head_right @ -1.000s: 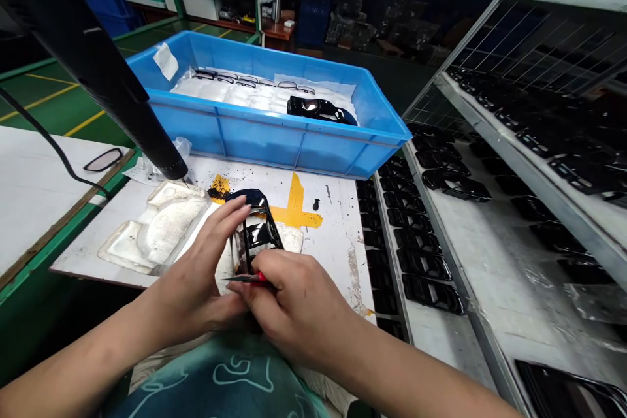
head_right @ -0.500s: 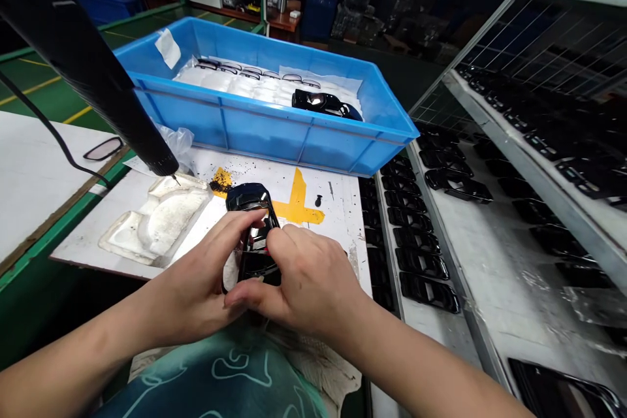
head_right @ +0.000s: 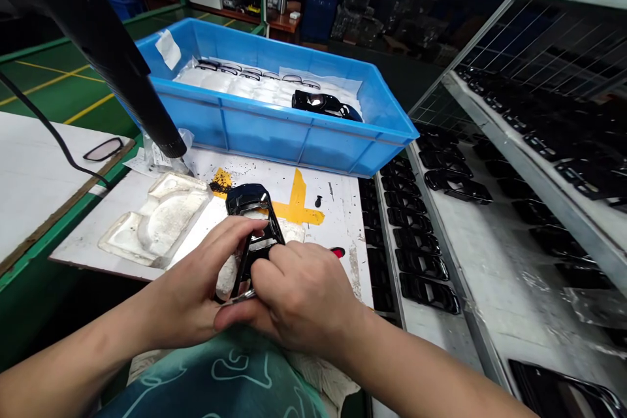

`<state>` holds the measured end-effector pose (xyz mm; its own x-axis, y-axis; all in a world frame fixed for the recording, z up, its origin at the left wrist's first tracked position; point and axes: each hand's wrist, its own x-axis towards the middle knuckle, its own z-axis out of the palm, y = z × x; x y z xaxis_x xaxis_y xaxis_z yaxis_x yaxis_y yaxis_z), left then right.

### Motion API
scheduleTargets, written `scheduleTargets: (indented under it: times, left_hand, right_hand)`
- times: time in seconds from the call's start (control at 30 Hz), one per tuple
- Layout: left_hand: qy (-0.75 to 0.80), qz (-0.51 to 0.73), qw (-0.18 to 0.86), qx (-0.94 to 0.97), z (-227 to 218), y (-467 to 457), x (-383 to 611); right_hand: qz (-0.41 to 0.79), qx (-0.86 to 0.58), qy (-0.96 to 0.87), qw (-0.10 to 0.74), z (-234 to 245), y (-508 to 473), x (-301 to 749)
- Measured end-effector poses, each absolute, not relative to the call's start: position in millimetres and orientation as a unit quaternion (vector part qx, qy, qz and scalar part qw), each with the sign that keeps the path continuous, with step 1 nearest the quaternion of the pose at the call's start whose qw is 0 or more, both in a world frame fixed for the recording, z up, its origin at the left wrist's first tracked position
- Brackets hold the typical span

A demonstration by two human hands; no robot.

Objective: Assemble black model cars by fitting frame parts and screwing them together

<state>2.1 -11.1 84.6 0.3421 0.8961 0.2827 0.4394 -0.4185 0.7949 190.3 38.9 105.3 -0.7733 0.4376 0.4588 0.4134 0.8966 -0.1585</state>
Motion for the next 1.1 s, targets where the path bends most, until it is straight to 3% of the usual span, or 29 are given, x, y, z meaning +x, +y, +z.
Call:
scheduleTargets:
  times: [0.17, 0.33, 0.47, 0.67, 0.87, 1.1]
  left_hand:
    - [0.443, 0.365, 0.303, 0.761, 84.9, -10.6, 2.3]
    - [0.437, 0.375, 0.310, 0.757, 81.2, -12.5, 1.5]
    - [0.435, 0.378, 0.322, 0.751, 80.4, -15.1, 2.8]
    - [0.432, 0.376, 0.334, 0.748, 72.6, -16.8, 6.2]
    - [0.429, 0.388, 0.362, 0.731, 69.5, -17.6, 6.2]
    - [0.417, 0.424, 0.358, 0.720, 64.6, -23.1, 8.3]
  right_hand:
    - [0.014, -0.293, -0.912, 0.287, 102.8, 39.3, 189.5]
    - [0.033, -0.227, -0.938, 0.258, 100.9, 35.4, 190.3]
    - [0.029, -0.299, -0.906, 0.297, 102.4, 37.3, 188.7]
    - [0.019, -0.235, -0.939, 0.249, 99.0, 35.3, 189.5]
    - [0.001, -0.313, -0.911, 0.270, 97.8, 36.4, 189.4]
    - [0.003, -0.253, -0.931, 0.262, 104.3, 28.2, 186.4]
